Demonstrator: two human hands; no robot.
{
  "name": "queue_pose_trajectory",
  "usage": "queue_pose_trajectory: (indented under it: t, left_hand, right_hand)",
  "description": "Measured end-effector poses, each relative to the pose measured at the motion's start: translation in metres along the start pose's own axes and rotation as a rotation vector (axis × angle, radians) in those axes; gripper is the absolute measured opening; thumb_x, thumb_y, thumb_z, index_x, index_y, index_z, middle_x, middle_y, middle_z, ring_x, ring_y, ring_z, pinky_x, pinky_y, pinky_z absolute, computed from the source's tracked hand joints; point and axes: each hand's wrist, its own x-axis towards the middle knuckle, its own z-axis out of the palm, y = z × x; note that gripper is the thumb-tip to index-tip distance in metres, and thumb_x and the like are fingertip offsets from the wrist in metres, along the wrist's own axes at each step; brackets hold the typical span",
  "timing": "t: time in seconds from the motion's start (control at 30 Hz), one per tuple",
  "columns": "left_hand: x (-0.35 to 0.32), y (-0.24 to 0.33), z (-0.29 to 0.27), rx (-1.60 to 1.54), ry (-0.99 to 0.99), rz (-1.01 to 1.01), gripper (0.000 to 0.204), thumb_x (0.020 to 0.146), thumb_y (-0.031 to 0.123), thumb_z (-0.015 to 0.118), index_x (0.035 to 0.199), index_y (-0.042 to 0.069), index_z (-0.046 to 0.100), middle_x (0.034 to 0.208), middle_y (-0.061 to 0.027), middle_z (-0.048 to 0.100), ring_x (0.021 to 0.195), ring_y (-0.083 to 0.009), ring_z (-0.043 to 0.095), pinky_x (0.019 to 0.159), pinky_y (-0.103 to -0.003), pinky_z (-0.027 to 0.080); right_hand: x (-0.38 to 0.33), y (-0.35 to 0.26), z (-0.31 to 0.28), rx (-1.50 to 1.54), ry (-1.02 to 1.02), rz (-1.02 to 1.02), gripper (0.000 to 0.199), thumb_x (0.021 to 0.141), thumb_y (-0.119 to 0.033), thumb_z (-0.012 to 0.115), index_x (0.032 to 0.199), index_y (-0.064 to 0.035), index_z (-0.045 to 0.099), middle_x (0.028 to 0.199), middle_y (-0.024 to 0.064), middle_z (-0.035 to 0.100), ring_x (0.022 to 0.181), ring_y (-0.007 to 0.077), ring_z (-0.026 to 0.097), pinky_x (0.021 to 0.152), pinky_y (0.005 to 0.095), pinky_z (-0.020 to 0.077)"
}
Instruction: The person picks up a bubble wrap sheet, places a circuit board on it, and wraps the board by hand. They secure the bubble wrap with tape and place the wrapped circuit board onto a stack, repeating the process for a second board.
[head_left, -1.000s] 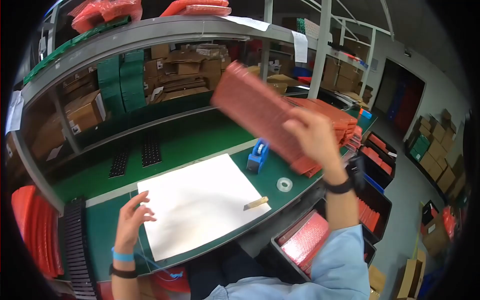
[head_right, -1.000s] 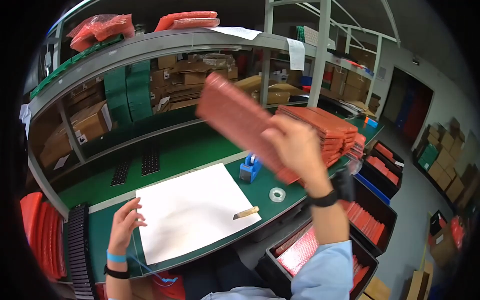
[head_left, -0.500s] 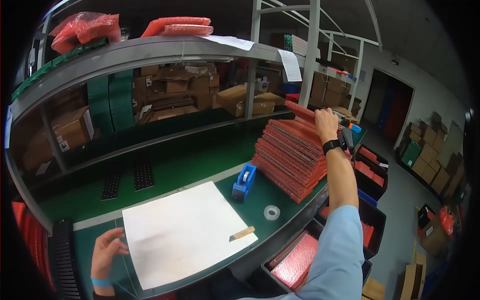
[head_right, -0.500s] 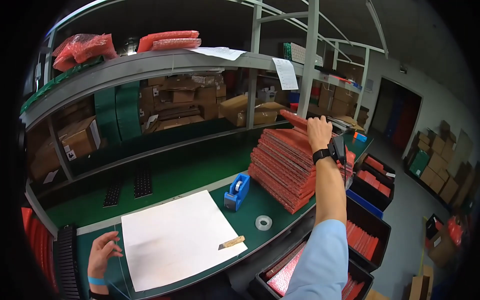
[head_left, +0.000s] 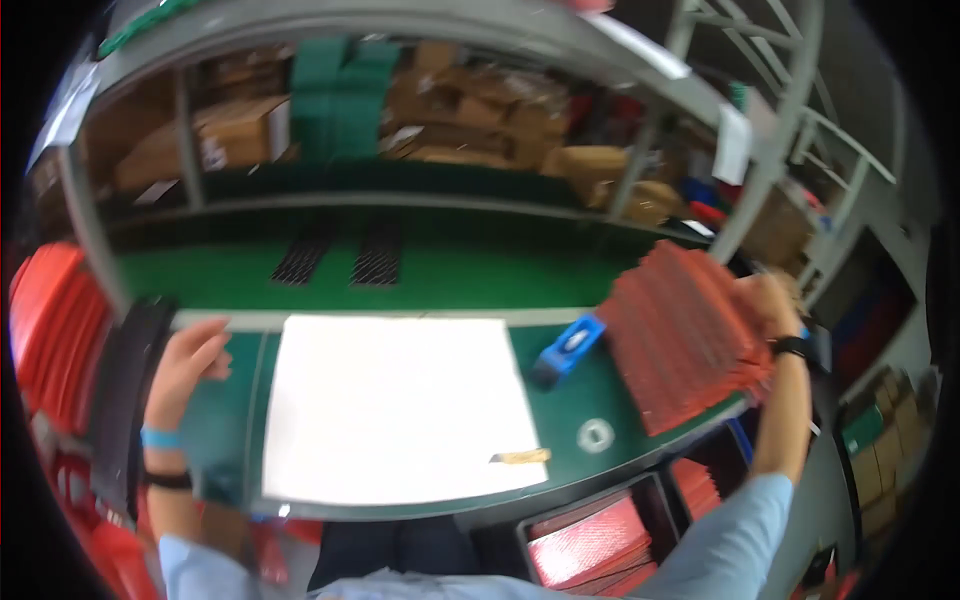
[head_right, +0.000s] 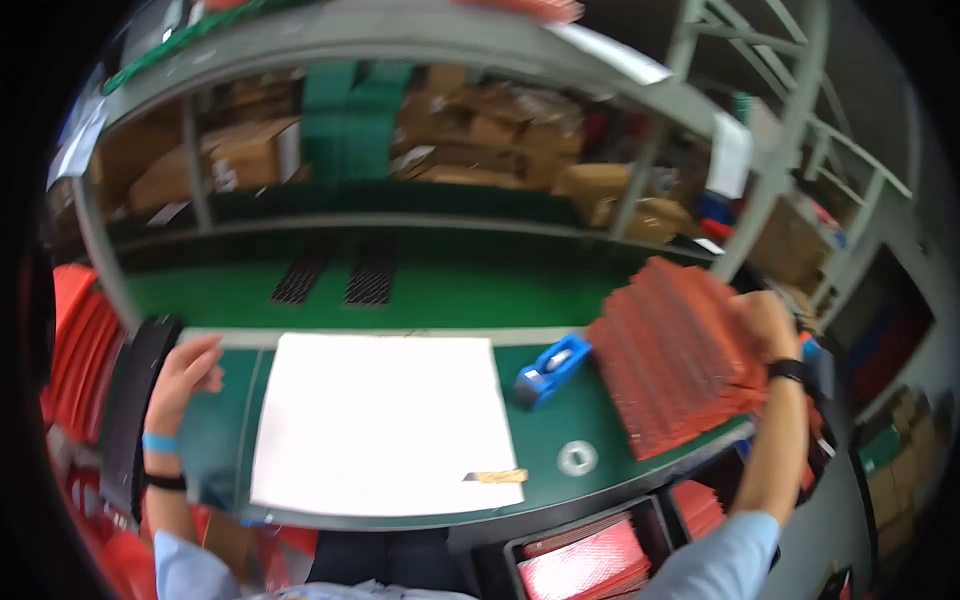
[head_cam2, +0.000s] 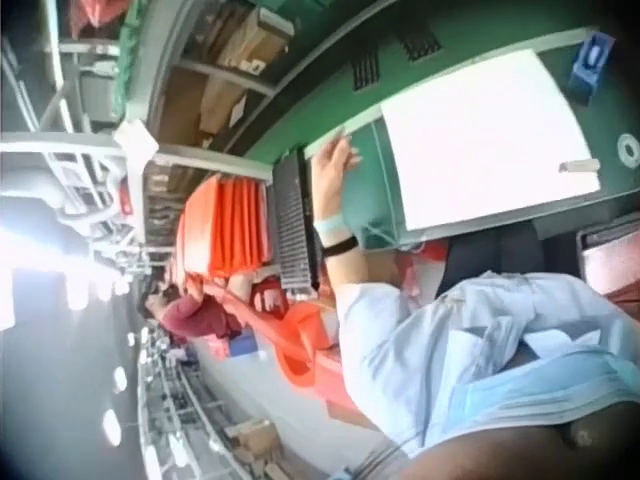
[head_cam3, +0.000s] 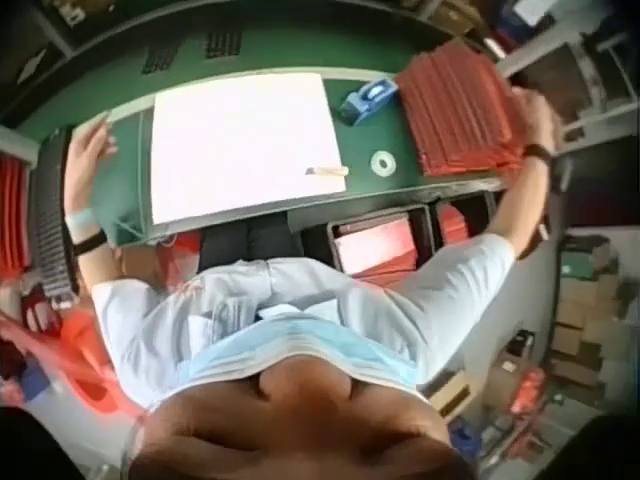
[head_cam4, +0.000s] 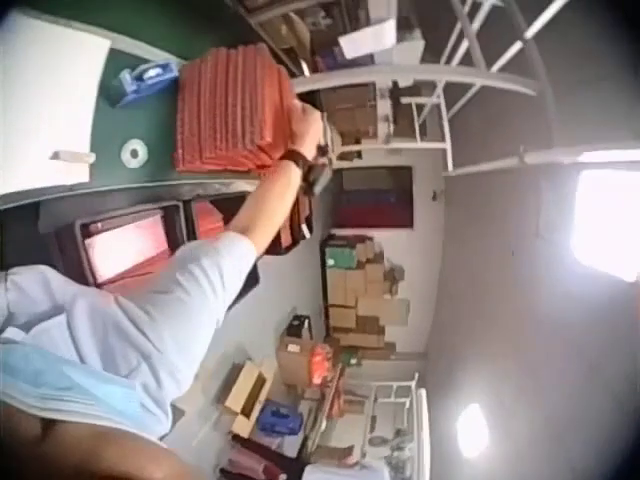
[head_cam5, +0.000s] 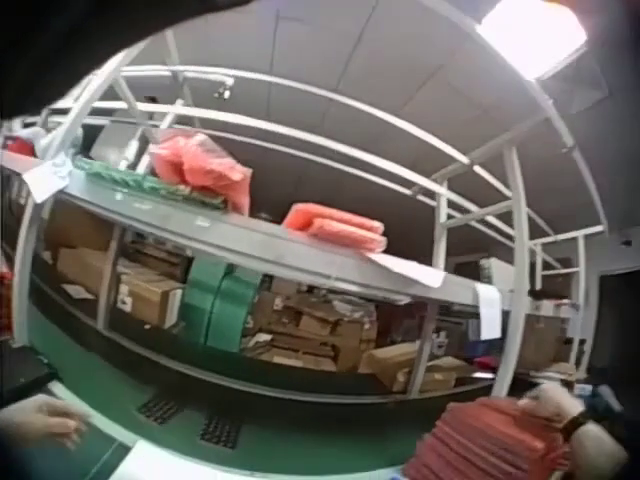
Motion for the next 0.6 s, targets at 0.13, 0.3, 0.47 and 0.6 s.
queue_pose_trajectory:
  t: [0.13,0.3,0.47,0.6]
  left_hand:
    - [0.059,0.002,0.01,0.666,-0.018,0.229,0.043,0.089,0.017,0.065,0.126,-0.005,0.057,0.101,-0.0101,0.065,0.085,-0.0155,0.062,0.075,-0.029,0.052]
    - [0.175,-0.004,0.03,0.989,0.422,0.136,0.048,0.086,0.031,0.066,0.127,0.008,0.057,0.115,-0.0183,0.065,0.109,-0.0354,0.062,0.092,-0.044,0.051]
    - [0.264,-0.09,0.132,1.127,0.413,-0.043,0.113,0.07,0.071,0.065,0.152,0.009,0.018,0.143,-0.0357,0.033,0.133,-0.0518,0.031,0.11,-0.06,0.022]
    - [0.27,-0.112,0.141,1.194,0.408,-0.166,0.115,0.066,0.072,0.068,0.151,0.01,0.021,0.138,-0.0346,0.041,0.13,-0.051,0.037,0.109,-0.057,0.027]
  right_hand:
    - [-0.063,-0.11,-0.017,0.349,0.323,-0.509,0.031,0.086,-0.01,0.063,0.116,-0.0013,0.064,0.105,0.0095,0.068,0.092,0.0217,0.065,0.084,0.0322,0.0508]
    - [-0.13,-0.352,0.058,0.414,-0.415,-0.932,0.037,0.085,-0.019,0.069,0.117,-0.0013,0.064,0.104,0.0168,0.069,0.085,0.0231,0.069,0.077,0.0333,0.0554]
    - [-0.08,-0.501,0.28,0.549,-0.202,-0.488,0.064,0.079,-0.042,0.073,0.129,-0.008,0.054,0.133,0.0307,0.047,0.12,0.0457,0.049,0.099,0.0486,0.0439]
    - [-0.094,-0.561,0.328,0.541,-0.169,-0.231,0.078,0.072,-0.052,0.076,0.133,-0.0107,0.051,0.138,0.0361,0.039,0.127,0.0502,0.039,0.106,0.0554,0.0324]
